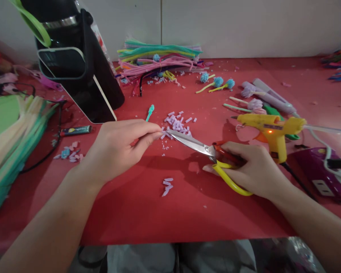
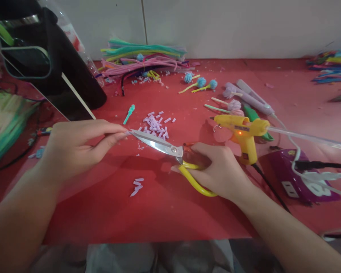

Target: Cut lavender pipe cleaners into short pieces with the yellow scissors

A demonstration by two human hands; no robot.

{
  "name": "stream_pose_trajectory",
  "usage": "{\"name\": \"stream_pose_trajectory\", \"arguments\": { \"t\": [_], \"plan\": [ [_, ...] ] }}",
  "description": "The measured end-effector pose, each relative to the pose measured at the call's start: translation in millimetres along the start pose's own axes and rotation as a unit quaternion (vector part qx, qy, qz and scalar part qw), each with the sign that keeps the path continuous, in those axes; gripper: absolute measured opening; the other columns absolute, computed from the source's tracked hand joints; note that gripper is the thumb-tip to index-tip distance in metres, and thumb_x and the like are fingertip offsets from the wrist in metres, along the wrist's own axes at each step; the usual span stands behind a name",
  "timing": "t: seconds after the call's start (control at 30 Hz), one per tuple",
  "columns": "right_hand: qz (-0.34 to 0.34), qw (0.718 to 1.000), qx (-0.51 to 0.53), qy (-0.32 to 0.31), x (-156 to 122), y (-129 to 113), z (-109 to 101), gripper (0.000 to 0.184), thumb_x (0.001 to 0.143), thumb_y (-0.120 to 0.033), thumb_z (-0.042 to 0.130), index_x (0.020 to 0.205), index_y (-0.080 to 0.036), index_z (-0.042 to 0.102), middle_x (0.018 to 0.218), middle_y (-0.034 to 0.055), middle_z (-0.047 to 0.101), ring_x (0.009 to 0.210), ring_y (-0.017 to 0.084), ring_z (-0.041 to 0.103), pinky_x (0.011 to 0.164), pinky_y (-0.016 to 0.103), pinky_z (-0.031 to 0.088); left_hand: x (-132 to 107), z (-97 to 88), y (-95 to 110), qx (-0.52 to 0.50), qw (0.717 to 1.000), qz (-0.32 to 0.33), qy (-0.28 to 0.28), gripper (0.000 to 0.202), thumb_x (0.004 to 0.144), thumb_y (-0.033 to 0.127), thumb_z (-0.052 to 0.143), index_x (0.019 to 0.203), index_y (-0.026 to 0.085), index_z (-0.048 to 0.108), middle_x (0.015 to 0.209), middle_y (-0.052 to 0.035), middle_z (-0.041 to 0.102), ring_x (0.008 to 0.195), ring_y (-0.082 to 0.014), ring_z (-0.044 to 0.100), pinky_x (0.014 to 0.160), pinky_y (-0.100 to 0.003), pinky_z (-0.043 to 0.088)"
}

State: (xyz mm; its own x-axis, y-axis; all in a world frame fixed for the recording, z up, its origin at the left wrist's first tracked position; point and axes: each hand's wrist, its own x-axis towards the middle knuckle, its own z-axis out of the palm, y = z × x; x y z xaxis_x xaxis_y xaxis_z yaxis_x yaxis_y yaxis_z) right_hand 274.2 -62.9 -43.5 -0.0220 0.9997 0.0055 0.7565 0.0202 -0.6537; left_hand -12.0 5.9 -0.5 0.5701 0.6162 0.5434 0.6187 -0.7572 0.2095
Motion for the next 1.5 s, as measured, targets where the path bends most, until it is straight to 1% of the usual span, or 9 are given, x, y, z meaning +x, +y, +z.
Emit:
{"name": "stream_pose_trajectory", "arguments": {
  "t": [0.2,0.37,0.43,0.53,0.63,0.87,1.13,1.3,1.5],
  "plan": [
    [-0.009,1.000,-0.001,-0.009,0.3,3.5,1.0,0.046,0.066,-0.060,0.078,0.071,-0.019,0.058,0.062,-0.0047,0.037,0.061,0.011,0.029,0.052,0.027,0.028,-0.3,0.9,0.5,0.009,1.000,0.005,-0.008,0.013,0.093,0.025,0.062,0.095,0.021,0.074,0.088,-0.0006,0.079,0.078,-0.0136,0.073,0.071,-0.021,0.052],
    [-0.027,1.000,-0.011,0.000,1.5,4.0,1.5,0.044,0.069,-0.058,0.076,0.068,-0.019,0.057,0.061,-0.0043,0.036,0.060,0.011,0.030,0.051,0.025,0.029,0.1,0.6,1.9,0.014,1.000,-0.018,-0.017,0.014,0.094,0.028,0.061,0.095,0.023,0.074,0.087,0.0005,0.078,0.076,-0.0133,0.073,0.071,-0.021,0.053],
    [-0.034,0.999,-0.011,0.014,1.9,3.6,1.5,0.044,0.069,-0.059,0.076,0.068,-0.018,0.057,0.060,-0.0043,0.037,0.059,0.010,0.031,0.051,0.024,0.029,-0.1,0.5,1.6,0.011,1.000,-0.021,-0.020,0.015,0.094,0.030,0.060,0.095,0.023,0.074,0.086,0.0003,0.078,0.076,-0.0136,0.073,0.071,-0.022,0.053],
    [-0.036,0.999,0.004,0.025,1.6,2.8,1.2,0.046,0.068,-0.060,0.076,0.067,-0.018,0.057,0.059,-0.0048,0.036,0.057,0.009,0.028,0.049,0.024,0.027,-0.6,0.5,0.4,0.002,1.000,-0.019,-0.021,0.016,0.094,0.031,0.059,0.095,0.025,0.074,0.088,-0.0006,0.079,0.077,-0.0147,0.073,0.071,-0.023,0.054],
    [-0.020,0.999,0.008,0.031,-0.1,3.1,0.5,0.051,0.064,-0.062,0.078,0.064,-0.019,0.051,0.059,-0.0058,0.031,0.056,0.009,0.026,0.047,0.024,0.023,-0.8,0.7,-0.2,0.001,1.000,-0.024,-0.020,0.016,0.095,0.032,0.059,0.096,0.025,0.073,0.088,-0.0009,0.079,0.076,-0.0151,0.073,0.070,-0.023,0.054],
    [-0.005,1.000,0.002,0.008,-1.5,3.7,0.6,0.049,0.064,-0.063,0.078,0.073,-0.018,0.061,0.062,-0.0051,0.035,0.060,0.011,0.027,0.050,0.026,0.026,0.3,0.6,2.0,-0.001,0.999,-0.032,-0.027,0.014,0.094,0.030,0.060,0.095,0.024,0.073,0.087,0.0004,0.079,0.076,-0.0140,0.072,0.071,-0.023,0.053],
    [-0.034,0.999,-0.002,0.005,0.3,4.2,1.8,0.045,0.068,-0.058,0.078,0.070,-0.016,0.060,0.061,-0.0046,0.039,0.060,0.010,0.031,0.052,0.024,0.029,-0.4,0.7,1.8,-0.004,1.000,-0.019,-0.020,0.012,0.094,0.029,0.061,0.093,0.023,0.072,0.085,0.0005,0.078,0.074,-0.0135,0.072,0.071,-0.023,0.053],
    [-0.028,0.999,0.009,0.029,0.4,3.2,2.3,0.048,0.066,-0.061,0.077,0.067,-0.016,0.059,0.060,-0.0046,0.035,0.058,0.010,0.028,0.049,0.024,0.026,-0.8,-0.8,1.3,-0.011,0.999,-0.024,-0.024,0.013,0.094,0.030,0.061,0.094,0.025,0.072,0.086,0.0001,0.078,0.074,-0.0146,0.072,0.070,-0.024,0.053],
    [-0.031,0.999,-0.005,0.018,-0.2,5.5,1.1,0.050,0.064,-0.063,0.078,0.072,-0.018,0.059,0.062,-0.0050,0.034,0.058,0.010,0.027,0.049,0.025,0.026,0.8,-1.0,1.6,-0.027,0.999,-0.026,-0.033,0.014,0.096,0.028,0.057,0.092,0.025,0.071,0.081,0.0009,0.077,0.071,-0.0138,0.071,0.066,-0.024,0.050]
  ]
}}
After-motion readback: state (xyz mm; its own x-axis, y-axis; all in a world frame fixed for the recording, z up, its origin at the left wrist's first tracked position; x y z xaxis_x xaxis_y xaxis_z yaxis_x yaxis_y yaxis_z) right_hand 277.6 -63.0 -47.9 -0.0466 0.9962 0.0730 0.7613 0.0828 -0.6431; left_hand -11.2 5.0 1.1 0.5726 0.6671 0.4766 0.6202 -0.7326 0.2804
